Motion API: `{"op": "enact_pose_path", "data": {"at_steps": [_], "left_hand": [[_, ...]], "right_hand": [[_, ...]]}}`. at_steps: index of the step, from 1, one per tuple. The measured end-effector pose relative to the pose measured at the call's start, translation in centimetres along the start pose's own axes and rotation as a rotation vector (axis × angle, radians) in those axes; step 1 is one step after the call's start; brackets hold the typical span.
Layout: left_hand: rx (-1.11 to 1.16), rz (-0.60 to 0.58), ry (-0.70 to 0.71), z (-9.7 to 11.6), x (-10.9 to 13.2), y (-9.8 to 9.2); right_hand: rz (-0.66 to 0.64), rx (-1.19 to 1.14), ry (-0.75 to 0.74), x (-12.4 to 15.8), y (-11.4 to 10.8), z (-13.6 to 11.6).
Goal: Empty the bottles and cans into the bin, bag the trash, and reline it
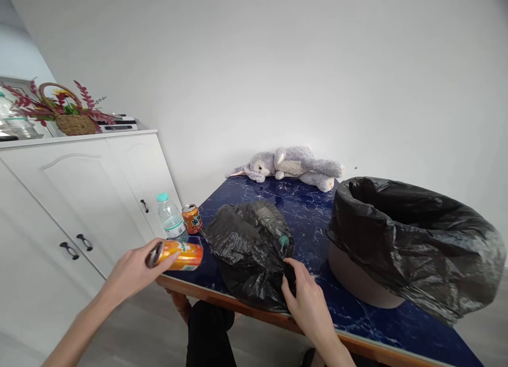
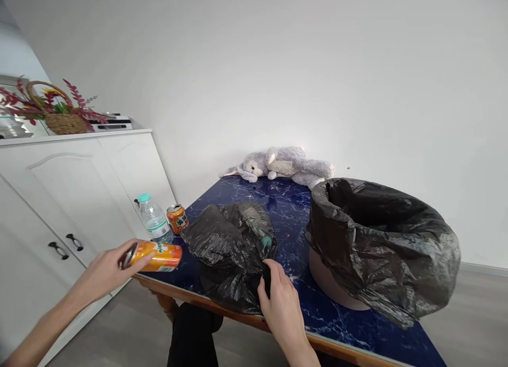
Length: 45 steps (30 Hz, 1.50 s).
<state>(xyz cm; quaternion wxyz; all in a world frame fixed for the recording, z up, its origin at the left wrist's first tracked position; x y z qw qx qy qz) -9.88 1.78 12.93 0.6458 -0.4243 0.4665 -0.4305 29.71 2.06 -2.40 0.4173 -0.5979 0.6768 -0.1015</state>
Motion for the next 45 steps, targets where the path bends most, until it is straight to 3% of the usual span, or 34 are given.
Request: {"op": "enact_pose_path", "data": {"at_steps": [4, 9, 16, 26, 29, 32, 34, 35, 40, 45], "left_hand": [[-0.21, -0.034, -0.16, -2.7, -0.4, -1.2], [-0.27, -0.037, -0.269, -3.7, -1.1, -2.1], [-0.226, -0.009, -0.225, -3.4, -1.8, -1.3], [-0.058, 0.058, -0.299, -4.1, -1.7, -0.2], [-0.004, 0.155, -0.317, -4.5, -0.5, -0.4], [0.05, 0.386, -0.256, -4.3, 1.6, -0.8], [0.085, 0.455, -0.18, -3.2, 2.9, -0.3], [0.096, 0.414, -0.116, -2.2, 3.3, 0.3], [0.204, -0.097, 0.377, 6.9, 5.2, 4.4], [0.346, -0.297, 0.652, 14.8, 6.3, 6.5]], "right_hand": [[-0.001, 0.012, 0.001, 0.0, 0.0, 0.0], [-0.016, 0.023, 0.007, 0.1, 0.0, 0.0], [-0.002, 0.001, -0.001, 0.1, 0.0, 0.0], [-0.01, -0.021, 0.006, 0.0, -0.2, -0.1], [-0.009, -0.017, -0.002, 0.0, -0.2, -0.1], [0.014, -0.008, -0.02, -0.1, -0.4, -0.2], [0.027, 0.001, -0.029, -0.1, -0.4, -0.3], [0.026, 0.005, -0.033, -0.1, -0.4, -0.3], [0.027, -0.07, -0.028, -0.3, -0.4, 0.1], [0.068, -0.288, 0.071, -0.5, -1.1, 1.2]]}}
Point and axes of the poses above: each hand's wrist, its own x-axis away from the middle knuckle, its own y-axis out of the palm, z = x × y, the point moved 7 cm from there along -x, towards the middle knuckle, and after that the axes turned 2 degrees about -y, right-handed, at the moved point
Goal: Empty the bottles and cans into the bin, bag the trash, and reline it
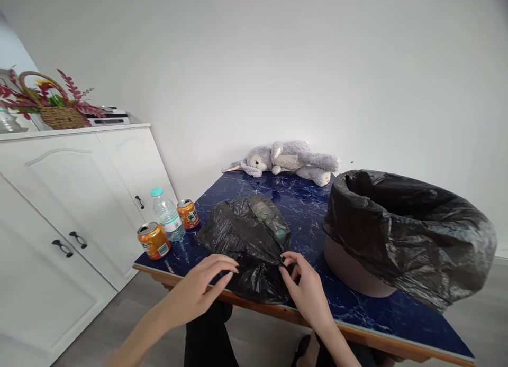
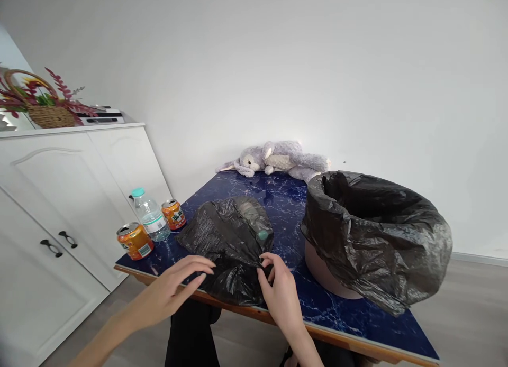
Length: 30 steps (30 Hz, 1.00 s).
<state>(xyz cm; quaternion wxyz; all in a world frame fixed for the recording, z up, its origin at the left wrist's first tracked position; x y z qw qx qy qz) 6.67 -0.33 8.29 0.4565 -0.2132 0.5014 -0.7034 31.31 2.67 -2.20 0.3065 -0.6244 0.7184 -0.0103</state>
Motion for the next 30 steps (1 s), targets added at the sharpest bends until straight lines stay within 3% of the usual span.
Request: {"op": "enact_pose_path", "data": {"at_steps": [4, 9, 17, 25, 30], "left_hand": [[-0.134, -0.011, 0.177, 1.2, -3.4, 3.5], [-0.457, 0.147, 0.279, 1.1, -7.7, 6.4], [-0.57, 0.358, 0.232, 2.8, -13.1, 6.4], [-0.692, 0.247, 0.324, 3.4, -16.5, 7.3], [-0.725, 0.216, 0.387, 4.0, -18.1, 7.8]], "right_hand": [[0.029, -0.261, 0.111, -0.2, -1.0, 0.6], [0.0, -0.492, 0.178, -0.4, -1.6, 0.3], [0.023, -0.557, 0.189, -0.4, -1.9, 0.6], [0.139, -0.633, 0.288, -0.7, -2.4, 1.2], [0.139, -0.623, 0.325, -0.6, -2.6, 1.2]]}}
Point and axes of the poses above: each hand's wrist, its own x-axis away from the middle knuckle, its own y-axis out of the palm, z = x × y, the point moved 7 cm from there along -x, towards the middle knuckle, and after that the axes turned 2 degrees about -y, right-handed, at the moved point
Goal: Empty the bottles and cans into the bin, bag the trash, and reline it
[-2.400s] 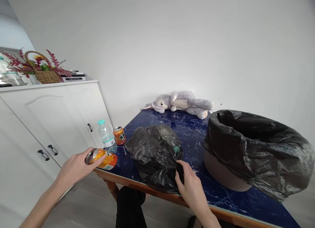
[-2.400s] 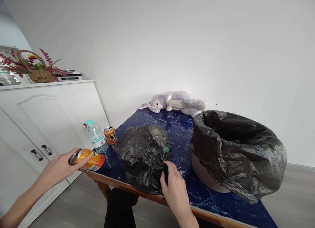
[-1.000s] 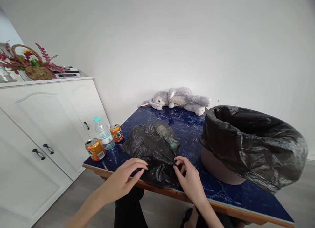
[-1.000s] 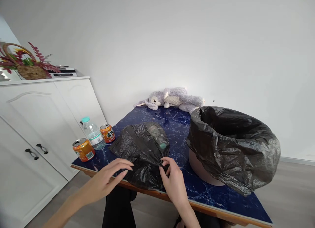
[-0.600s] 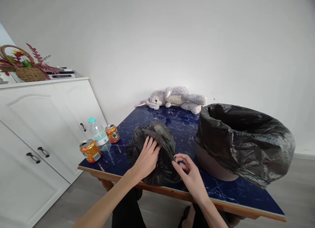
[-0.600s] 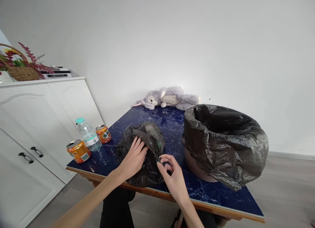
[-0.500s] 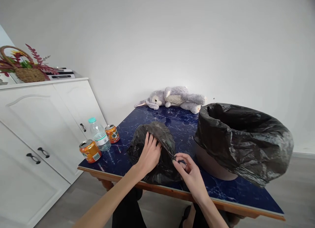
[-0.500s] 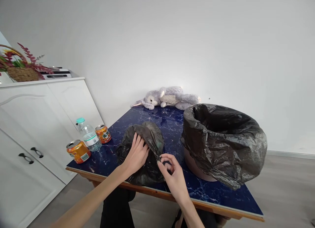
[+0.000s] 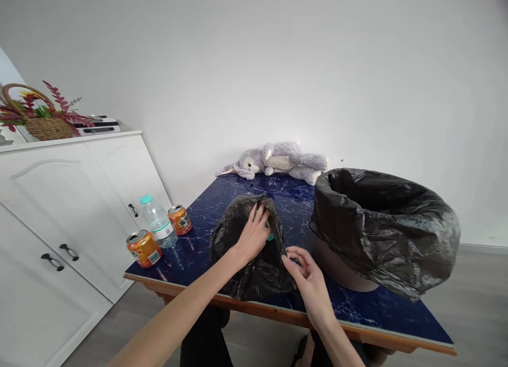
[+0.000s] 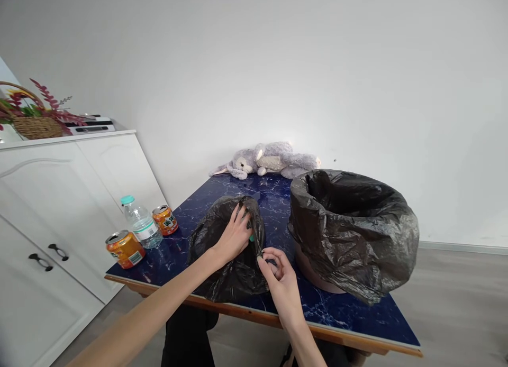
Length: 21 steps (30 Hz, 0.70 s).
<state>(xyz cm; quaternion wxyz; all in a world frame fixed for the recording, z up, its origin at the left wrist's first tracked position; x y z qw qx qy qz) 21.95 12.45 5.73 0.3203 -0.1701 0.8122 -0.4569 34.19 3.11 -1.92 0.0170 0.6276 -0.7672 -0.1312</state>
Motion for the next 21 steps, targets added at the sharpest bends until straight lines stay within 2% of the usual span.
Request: {"op": "enact_pose_path", "data": {"at_steps": [3, 6, 10, 14, 16, 18, 21], "left_hand": [[0.021, 0.009, 0.019, 0.0, 0.2, -1.0], [0.125, 0.006, 0.002, -0.2, 1.8, -3.2], [0.344, 0.009, -0.061, -0.8, 4.9, -7.6], [0.59, 0.02, -0.159, -2.4, 8.5, -12.7], [0.678, 0.051, -0.248, -3.9, 10.2, -15.2], [0.748, 0.117, -0.398, -6.1, 12.0, -17.4], [0.782, 0.347, -0.703, -9.7, 14.6, -20.6]], "right_hand": [[0.017, 0.004, 0.0, 0.0, -0.2, 0.2], [0.027, 0.016, 0.006, 0.0, -0.2, 0.4], [0.02, 0.049, 0.019, 0.0, 0.0, 0.5], [0.039, 0.059, 0.021, 0.0, 0.0, 0.4], [0.044, 0.051, 0.011, 0.1, 0.0, 0.4], [0.041, 0.048, 0.01, 0.1, 0.0, 0.4], [0.036, 0.061, 0.021, 0.1, 0.1, 0.6]]}}
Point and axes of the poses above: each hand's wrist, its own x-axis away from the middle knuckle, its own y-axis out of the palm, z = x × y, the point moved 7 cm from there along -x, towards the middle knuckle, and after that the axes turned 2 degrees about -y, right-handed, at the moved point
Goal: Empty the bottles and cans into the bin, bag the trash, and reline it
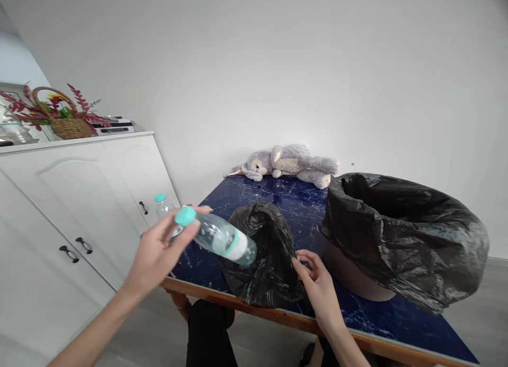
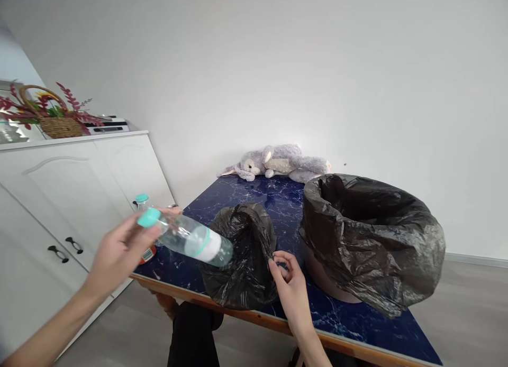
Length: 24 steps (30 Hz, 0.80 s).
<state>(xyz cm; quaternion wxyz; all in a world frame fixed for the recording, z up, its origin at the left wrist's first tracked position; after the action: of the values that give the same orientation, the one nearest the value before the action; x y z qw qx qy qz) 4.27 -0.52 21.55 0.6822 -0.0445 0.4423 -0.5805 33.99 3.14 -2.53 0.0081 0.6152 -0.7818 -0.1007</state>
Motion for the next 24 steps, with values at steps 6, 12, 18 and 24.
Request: {"op": "enact_pose_path", "data": {"at_steps": [6, 12, 18, 24], "left_hand": [[0.026, 0.313, -0.081, -2.1, -1.9, -4.5], [-0.103, 0.209, -0.164, -10.6, -5.2, -2.7], [-0.271, 0.211, -0.234, -14.3, -6.0, -1.3], [-0.34, 0.235, -0.188, -15.0, -6.5, -0.7]], "right_hand": [[-0.025, 0.089, 0.004, 0.1, 0.1, 0.2], [-0.025, 0.115, -0.002, 0.3, 0.3, 0.0], [-0.057, 0.14, 0.015, 0.4, 0.4, 0.3], [-0.072, 0.143, 0.011, 0.3, 0.3, 0.6]]}}
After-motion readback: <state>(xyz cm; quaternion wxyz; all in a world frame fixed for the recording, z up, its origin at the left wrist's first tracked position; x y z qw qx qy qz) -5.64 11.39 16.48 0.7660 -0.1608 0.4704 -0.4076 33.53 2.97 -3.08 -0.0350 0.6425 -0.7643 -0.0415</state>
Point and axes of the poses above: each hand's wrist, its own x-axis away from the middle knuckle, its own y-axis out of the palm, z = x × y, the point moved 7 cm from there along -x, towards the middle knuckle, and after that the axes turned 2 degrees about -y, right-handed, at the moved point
